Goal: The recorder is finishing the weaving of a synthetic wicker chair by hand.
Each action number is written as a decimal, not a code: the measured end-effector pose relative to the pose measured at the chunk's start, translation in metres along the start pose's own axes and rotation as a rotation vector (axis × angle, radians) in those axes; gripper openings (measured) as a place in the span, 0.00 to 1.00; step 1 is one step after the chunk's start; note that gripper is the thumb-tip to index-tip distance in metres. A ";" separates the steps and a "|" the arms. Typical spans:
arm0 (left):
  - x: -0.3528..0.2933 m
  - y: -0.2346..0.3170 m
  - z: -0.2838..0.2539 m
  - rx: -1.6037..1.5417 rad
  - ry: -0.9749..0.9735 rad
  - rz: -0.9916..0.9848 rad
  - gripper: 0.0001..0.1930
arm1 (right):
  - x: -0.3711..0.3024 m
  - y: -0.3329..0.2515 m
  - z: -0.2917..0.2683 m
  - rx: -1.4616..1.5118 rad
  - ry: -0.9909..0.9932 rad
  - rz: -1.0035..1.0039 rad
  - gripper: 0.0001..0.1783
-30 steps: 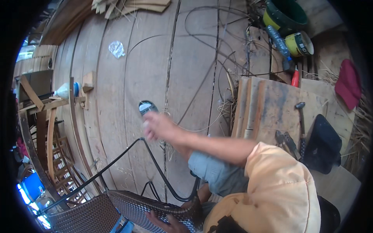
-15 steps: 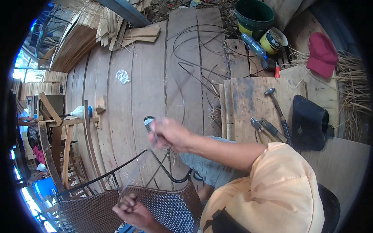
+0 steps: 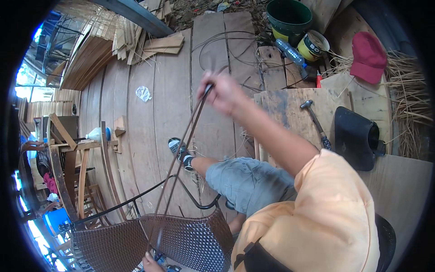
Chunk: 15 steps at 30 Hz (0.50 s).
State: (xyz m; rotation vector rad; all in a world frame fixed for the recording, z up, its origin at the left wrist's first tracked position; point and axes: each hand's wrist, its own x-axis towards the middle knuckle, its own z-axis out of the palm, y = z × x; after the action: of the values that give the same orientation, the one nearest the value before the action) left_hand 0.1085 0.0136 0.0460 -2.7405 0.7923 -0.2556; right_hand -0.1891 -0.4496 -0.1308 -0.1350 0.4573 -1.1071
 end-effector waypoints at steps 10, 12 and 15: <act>0.025 0.133 -0.020 -0.728 -0.029 0.312 0.26 | -0.114 0.167 0.089 -0.251 -0.196 0.303 0.11; 0.011 0.160 -0.025 -1.016 -0.170 0.406 0.26 | -0.166 0.201 0.122 0.130 -0.253 0.517 0.10; -0.003 0.158 -0.040 -1.204 -0.305 0.169 0.20 | -0.174 0.200 0.135 0.315 -0.363 0.608 0.10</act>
State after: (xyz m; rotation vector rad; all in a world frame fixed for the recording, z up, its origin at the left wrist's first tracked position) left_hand 0.0186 -0.1216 0.0344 -3.5312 1.3795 0.9662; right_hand -0.0301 -0.2213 -0.0251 0.0798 -0.0156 -0.5257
